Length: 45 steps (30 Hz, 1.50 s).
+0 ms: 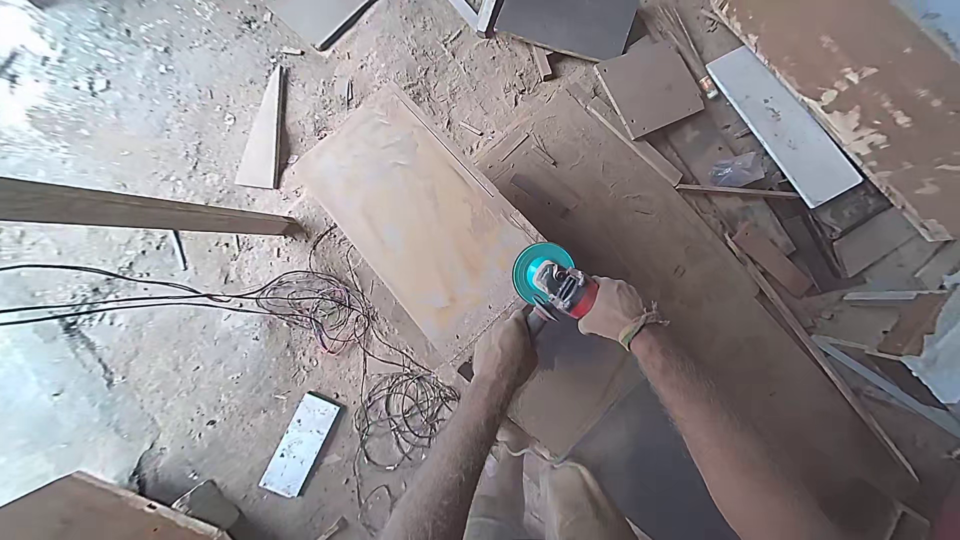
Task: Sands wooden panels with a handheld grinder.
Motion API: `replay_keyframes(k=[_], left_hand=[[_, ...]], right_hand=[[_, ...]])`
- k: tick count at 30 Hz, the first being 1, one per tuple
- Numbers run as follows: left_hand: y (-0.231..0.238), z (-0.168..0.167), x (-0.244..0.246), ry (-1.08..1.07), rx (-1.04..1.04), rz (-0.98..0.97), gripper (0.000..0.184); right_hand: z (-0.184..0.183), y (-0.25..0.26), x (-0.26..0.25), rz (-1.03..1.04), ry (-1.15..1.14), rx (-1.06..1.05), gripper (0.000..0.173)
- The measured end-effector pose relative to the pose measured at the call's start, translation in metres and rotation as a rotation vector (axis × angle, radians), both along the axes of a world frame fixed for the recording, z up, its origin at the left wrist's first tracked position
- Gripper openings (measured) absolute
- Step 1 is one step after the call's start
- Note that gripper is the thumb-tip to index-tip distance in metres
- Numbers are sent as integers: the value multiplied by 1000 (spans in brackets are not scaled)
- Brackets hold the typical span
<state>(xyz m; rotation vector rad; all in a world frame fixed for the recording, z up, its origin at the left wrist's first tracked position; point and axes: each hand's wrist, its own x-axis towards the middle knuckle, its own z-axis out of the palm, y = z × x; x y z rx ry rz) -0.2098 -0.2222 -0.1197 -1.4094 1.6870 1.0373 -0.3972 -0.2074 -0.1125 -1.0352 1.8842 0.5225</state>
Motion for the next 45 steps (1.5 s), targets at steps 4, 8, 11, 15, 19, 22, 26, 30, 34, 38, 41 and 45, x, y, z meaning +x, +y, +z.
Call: replay_keyframes(k=[4,8,11,15,19,22,26,30,34,38,41,45], left_hand=[[18,-4,32,-5,12,74,44],[45,-9,36,-39,51,117,44],[33,-9,11,-28,60,98,45],[7,-13,3,-7,41,75,44],[32,-10,44,-66,35,164,43],[57,-7,64,-141,42,231,44],[64,-5,51,-150,66,204,43],[34,-1,12,-61,66,113,40],[15,23,-3,-66,81,74,40],[31,30,22,-133,98,109,40],[43,31,40,-183,99,129,41],[57,28,63,-198,106,170,43]], right_hand=[[13,-4,24,127,-69,72,68],[14,5,27,207,-96,124,64],[9,2,6,167,-36,115,65],[8,-13,2,115,10,60,65],[13,-14,36,223,-108,98,62],[5,0,57,274,-170,106,62],[-1,13,47,245,-165,113,65],[1,8,10,146,-46,80,69],[-5,-2,-5,122,-81,46,73],[-9,4,20,186,-182,55,72],[-12,11,40,198,-243,63,73],[-18,19,62,242,-254,55,71]])
